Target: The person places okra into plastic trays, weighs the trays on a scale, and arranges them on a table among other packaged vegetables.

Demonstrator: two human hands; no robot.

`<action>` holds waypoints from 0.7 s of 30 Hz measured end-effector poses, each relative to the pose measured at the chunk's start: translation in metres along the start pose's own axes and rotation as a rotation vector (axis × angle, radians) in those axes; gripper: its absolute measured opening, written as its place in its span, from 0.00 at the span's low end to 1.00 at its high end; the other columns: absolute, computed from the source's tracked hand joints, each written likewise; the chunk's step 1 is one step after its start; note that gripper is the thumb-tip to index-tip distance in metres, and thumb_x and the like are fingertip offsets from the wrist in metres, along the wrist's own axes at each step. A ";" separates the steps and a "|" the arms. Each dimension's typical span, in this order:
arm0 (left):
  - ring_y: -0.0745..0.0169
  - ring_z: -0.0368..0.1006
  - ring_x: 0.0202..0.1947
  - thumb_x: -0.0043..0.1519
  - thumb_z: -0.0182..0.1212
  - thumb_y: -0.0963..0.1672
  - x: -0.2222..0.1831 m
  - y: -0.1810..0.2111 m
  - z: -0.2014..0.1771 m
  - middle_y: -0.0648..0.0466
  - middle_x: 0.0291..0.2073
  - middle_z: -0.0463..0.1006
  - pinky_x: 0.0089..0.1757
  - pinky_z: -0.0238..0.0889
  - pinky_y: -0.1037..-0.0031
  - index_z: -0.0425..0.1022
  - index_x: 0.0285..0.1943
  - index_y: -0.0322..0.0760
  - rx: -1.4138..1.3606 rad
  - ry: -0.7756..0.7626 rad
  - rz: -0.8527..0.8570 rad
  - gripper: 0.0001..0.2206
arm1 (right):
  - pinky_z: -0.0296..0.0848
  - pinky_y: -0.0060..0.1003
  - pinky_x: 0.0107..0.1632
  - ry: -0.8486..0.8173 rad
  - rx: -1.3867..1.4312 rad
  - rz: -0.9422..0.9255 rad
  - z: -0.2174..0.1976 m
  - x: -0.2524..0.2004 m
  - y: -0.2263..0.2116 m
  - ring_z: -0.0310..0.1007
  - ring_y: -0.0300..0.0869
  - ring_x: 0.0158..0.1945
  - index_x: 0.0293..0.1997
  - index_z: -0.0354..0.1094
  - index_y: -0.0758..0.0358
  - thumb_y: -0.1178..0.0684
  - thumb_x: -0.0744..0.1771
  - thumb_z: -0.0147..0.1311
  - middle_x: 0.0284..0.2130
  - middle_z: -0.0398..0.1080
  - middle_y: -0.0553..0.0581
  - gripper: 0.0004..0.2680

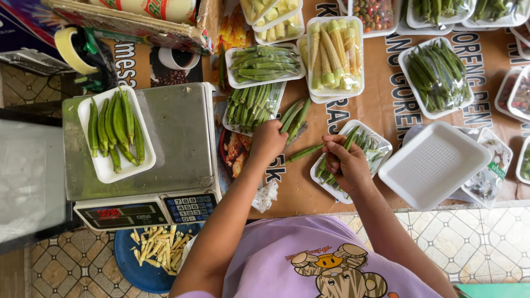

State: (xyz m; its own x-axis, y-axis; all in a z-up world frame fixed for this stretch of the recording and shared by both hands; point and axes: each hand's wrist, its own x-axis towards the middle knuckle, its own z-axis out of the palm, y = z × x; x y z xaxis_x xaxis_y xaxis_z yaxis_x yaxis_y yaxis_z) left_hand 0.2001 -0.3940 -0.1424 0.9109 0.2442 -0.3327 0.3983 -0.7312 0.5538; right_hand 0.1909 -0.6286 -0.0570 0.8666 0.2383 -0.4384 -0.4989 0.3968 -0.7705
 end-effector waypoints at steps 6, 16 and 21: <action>0.61 0.83 0.33 0.59 0.67 0.41 -0.071 0.052 -0.085 0.46 0.36 0.84 0.36 0.78 0.79 0.78 0.49 0.30 -1.130 -0.412 -0.316 0.12 | 0.56 0.27 0.18 0.076 -0.126 -0.007 0.027 0.011 0.016 0.53 0.33 0.17 0.55 0.68 0.76 0.61 0.68 0.56 0.32 0.68 0.64 0.11; 0.54 0.83 0.39 0.64 0.62 0.42 -0.080 0.031 -0.092 0.42 0.42 0.84 0.39 0.79 0.72 0.77 0.58 0.34 -1.268 -0.513 -0.223 0.14 | 0.72 0.41 0.37 -0.028 -0.930 -0.351 0.034 0.053 0.011 0.74 0.47 0.34 0.45 0.79 0.56 0.48 0.67 0.64 0.30 0.74 0.57 0.07; 0.55 0.84 0.36 0.61 0.67 0.42 -0.049 0.004 -0.066 0.45 0.40 0.84 0.33 0.79 0.77 0.73 0.57 0.41 -1.061 -0.185 -0.208 0.15 | 0.76 0.62 0.50 -0.055 -1.524 -0.163 0.036 0.087 0.028 0.76 0.70 0.46 0.49 0.61 0.67 0.49 0.65 0.65 0.46 0.68 0.73 0.16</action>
State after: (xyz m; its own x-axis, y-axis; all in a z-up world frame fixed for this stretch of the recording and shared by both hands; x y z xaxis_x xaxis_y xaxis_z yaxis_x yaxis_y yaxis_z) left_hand 0.1641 -0.3667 -0.0732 0.8201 0.1354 -0.5560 0.5133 0.2555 0.8193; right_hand 0.2525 -0.5647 -0.0997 0.8907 0.3286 -0.3141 0.1118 -0.8281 -0.5493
